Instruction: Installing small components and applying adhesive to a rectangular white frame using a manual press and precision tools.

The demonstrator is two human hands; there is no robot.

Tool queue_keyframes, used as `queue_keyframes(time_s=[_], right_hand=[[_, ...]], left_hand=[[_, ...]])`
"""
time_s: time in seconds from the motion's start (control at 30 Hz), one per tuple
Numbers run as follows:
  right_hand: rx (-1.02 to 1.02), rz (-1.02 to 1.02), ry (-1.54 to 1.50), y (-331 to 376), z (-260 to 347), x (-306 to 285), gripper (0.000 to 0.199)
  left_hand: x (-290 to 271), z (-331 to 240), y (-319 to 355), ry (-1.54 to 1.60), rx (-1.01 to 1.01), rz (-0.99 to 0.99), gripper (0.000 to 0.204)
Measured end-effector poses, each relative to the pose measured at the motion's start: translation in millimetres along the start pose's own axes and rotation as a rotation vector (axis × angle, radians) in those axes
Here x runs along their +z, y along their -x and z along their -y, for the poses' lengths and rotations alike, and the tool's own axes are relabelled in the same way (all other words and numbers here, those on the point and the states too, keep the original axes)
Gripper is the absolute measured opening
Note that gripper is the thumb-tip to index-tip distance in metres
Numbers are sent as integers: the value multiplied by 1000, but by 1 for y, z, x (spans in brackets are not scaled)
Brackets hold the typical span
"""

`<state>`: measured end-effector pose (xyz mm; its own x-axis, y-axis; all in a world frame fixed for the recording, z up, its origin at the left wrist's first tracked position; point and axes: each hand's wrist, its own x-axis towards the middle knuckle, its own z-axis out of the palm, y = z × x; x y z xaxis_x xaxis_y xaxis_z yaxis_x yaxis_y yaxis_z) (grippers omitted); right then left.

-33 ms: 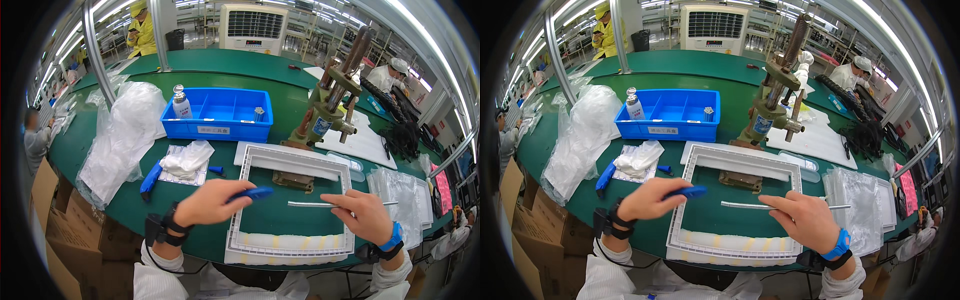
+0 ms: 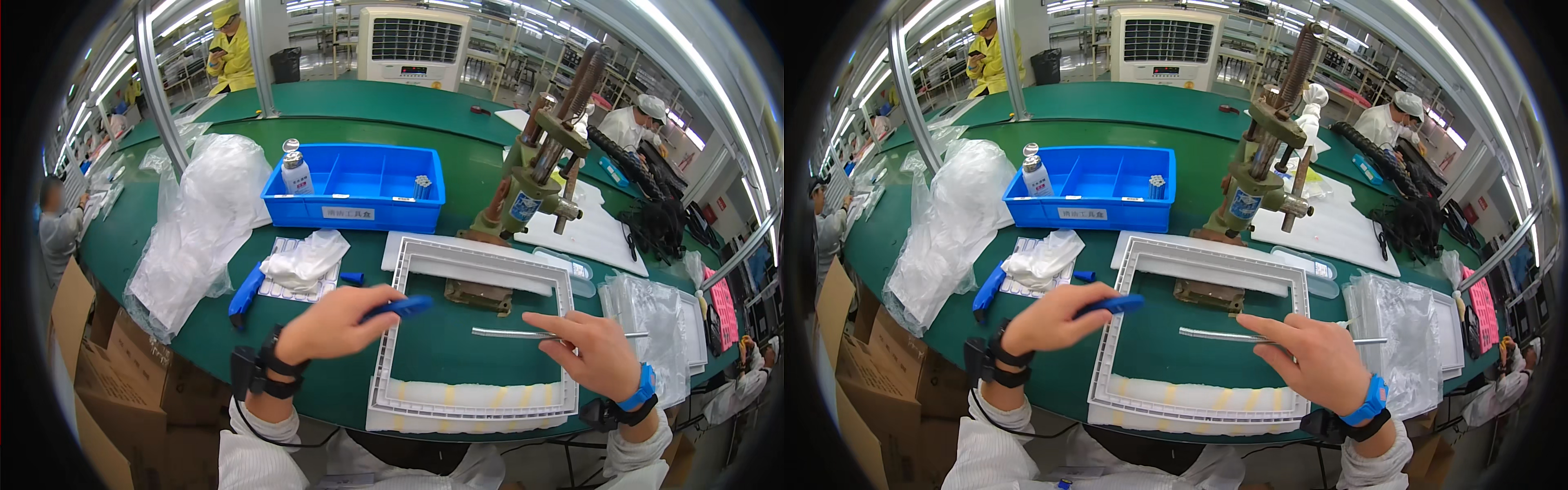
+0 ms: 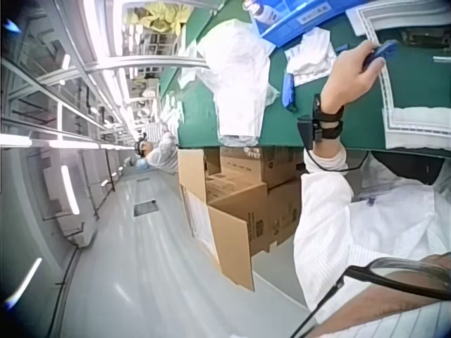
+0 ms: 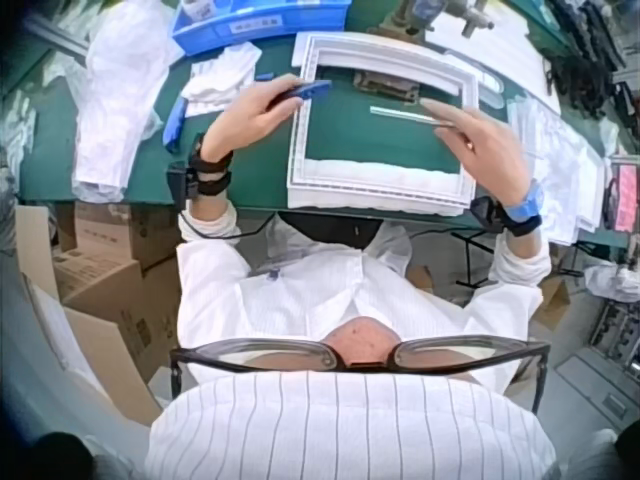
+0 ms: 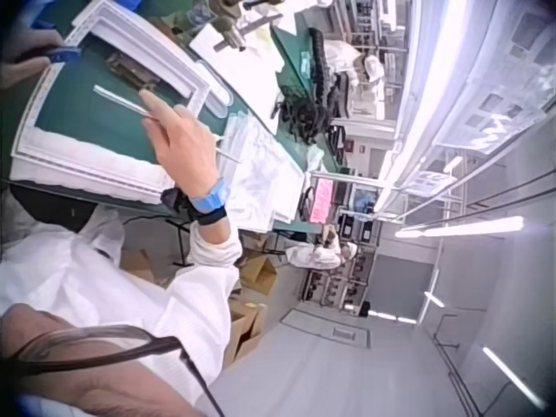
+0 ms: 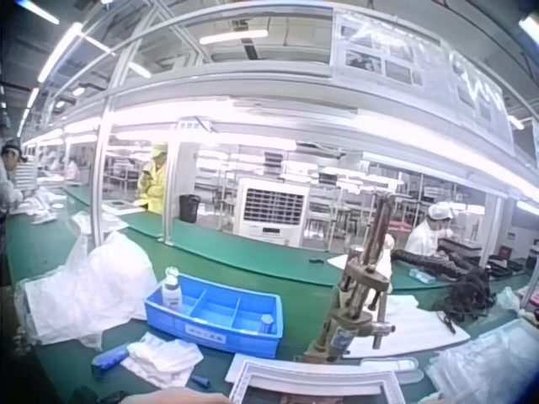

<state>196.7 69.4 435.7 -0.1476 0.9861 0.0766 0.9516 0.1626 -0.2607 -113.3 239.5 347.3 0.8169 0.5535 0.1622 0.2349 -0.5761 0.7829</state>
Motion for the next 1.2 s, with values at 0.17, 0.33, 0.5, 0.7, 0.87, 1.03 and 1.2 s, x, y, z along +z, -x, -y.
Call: queue_keyframes(time_s=[0.17,0.33,0.5,0.7,0.87,1.03,1.2], right_hand=[[-27,-73,-110,14,-10,21,30],[-24,-51,-136,31,-8,23,27],[40,-52,-217,46,0,19,29],[-23,-129,-128,62,-7,28,28],[-20,-174,-107,72,-3,30,30],[-13,-210,-82,82,-3,33,33],[-29,-224,-74,89,0,40,37]], left_hand=[[-20,45,12,-103,-309,88,29],[-15,59,15,-278,-257,209,28],[-8,41,9,-352,-10,-169,22],[36,-63,-14,300,28,-100,26],[61,-95,-24,322,72,74,25],[72,-99,-27,433,-27,75,15],[74,-103,-29,642,-189,187,8]])
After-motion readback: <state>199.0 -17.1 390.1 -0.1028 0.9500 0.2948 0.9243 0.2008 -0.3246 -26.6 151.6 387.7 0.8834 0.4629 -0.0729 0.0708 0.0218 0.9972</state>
